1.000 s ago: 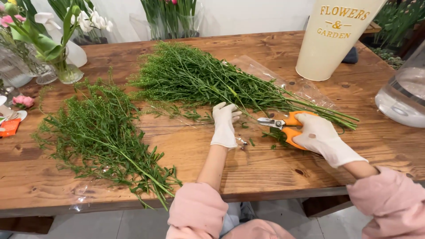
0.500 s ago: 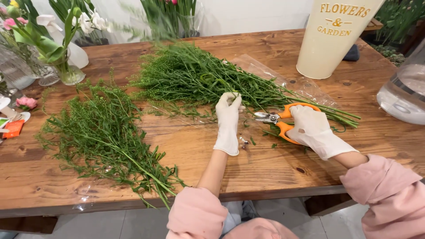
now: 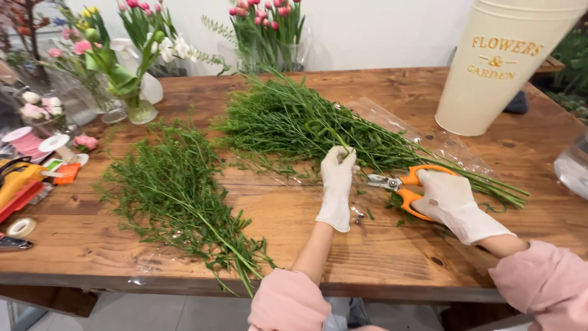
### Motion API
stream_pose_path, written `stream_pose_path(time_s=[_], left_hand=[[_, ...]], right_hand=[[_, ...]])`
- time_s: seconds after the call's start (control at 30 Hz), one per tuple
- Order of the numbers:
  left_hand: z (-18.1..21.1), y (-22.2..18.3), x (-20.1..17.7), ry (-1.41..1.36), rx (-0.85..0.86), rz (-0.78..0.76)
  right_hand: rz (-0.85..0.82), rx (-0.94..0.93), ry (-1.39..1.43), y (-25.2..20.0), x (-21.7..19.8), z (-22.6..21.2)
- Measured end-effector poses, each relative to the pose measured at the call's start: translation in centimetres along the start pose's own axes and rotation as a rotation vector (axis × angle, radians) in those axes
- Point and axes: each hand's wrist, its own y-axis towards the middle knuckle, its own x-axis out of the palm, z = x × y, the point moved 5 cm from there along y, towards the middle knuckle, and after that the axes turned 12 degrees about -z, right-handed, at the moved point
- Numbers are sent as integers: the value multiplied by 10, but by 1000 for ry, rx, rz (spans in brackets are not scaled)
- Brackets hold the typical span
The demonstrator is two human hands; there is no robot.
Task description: Trim the stems of green foliage bunches using floral shears on a wooden workbench
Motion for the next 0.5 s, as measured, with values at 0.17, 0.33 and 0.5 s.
stream_pose_path(time_s=[0.17, 0.33, 0.5], left_hand=[[27, -10, -14, 97, 85, 49], [166, -107, -74, 505, 299, 184], [236, -211, -155, 701, -184, 480]], right_hand=[[9, 21, -12, 26, 24, 10], [-114, 112, 205, -24, -25, -3], [-135, 166, 347, -14, -11, 18]])
